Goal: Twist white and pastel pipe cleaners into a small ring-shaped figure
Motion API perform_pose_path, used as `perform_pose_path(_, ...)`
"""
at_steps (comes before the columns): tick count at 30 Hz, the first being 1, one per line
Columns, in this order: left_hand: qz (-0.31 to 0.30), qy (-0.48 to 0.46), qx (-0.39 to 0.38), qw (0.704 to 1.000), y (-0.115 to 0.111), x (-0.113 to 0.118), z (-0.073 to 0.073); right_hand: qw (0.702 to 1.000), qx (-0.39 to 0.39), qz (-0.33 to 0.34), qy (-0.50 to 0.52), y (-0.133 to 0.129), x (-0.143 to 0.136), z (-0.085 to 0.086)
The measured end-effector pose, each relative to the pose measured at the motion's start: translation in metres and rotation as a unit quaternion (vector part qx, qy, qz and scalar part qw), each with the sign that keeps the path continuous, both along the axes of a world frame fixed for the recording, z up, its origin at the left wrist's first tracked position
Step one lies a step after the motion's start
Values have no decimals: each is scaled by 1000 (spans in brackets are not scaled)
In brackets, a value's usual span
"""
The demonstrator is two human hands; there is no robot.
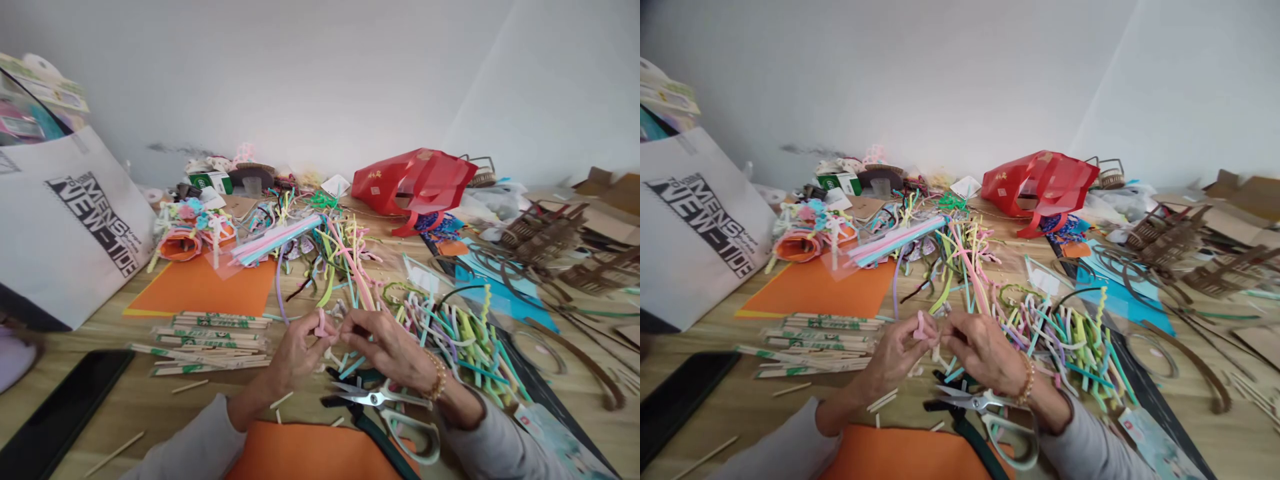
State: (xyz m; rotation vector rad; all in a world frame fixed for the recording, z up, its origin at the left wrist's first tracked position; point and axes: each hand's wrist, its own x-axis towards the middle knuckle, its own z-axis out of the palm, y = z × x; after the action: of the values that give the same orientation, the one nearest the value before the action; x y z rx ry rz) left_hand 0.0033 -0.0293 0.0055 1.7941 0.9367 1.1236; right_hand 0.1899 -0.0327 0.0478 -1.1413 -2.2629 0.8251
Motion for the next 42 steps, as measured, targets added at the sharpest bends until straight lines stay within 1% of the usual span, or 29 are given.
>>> perform_pose_path(2, 14, 17, 59, 998, -2, 2, -1, 994, -96, -18, 40, 2, 0, -2)
perform_pose_path(5, 19, 36, 137, 990, -3, 3, -5, 965, -232, -30, 118, 8, -1, -8)
perform_pose_path(6, 18, 37, 149, 988, -3, 3, -7, 954, -265, -27, 140, 10, -2, -10)
perform_pose_path(7, 18, 36, 149, 988, -3, 3, -8, 947, -281, -24, 154, 11, -2, -12)
perform_pose_path(8, 21, 32, 133, 990, -2, 2, -8, 945, -284, -21, 162, 12, -2, -12)
perform_pose_path(9, 25, 23, 100, 994, -1, 1, -7, 948, -272, -19, 163, 12, -3, -12)
perform_pose_path(10, 27, 10, 51, 998, 0, 0, -6, 955, -250, -20, 159, 11, -3, -12)
perform_pose_path(12, 15, -35, -73, 997, 3, -2, -3, 972, -182, -27, 144, 9, -4, -9)
perform_pose_path(14, -17, -103, -174, 979, 7, -3, -1, 989, -85, -32, 120, 7, -4, -6)
perform_pose_path(15, -34, -135, -207, 968, 8, -4, -1, 994, -27, -28, 105, 6, -4, -5)
perform_pose_path(18, -61, -189, -253, 947, 12, -3, -2, 991, 125, 15, 52, 5, -4, -5)
perform_pose_path(19, -67, -196, -261, 943, 12, -3, -3, 986, 159, 30, 34, 5, -4, -6)
perform_pose_path(21, -73, -204, -271, 938, 13, -1, -3, 978, 204, 47, 8, 6, -4, -9)
perform_pose_path(25, -83, -211, -274, 935, 12, -1, -2, 968, 245, 54, -23, 6, -1, -13)
perform_pose_path(28, -87, -215, -267, 935, 11, -3, -2, 961, 262, 67, -47, 7, 1, -13)
perform_pose_path(32, -62, -191, -255, 946, 11, -4, -2, 956, 269, 82, -83, 7, 4, -10)
perform_pose_path(35, -34, -151, -228, 961, 11, -4, -1, 960, 258, 81, -72, 7, 3, -7)
perform_pose_path(37, -28, -127, -206, 970, 12, -5, 0, 967, 237, 79, -50, 7, 2, -5)
perform_pose_path(39, -31, -120, -199, 972, 12, -5, 2, 973, 213, 77, -36, 7, 1, -3)
perform_pose_path(42, -38, -136, -211, 967, 11, -5, 2, 979, 193, 67, -24, 8, 0, 0)
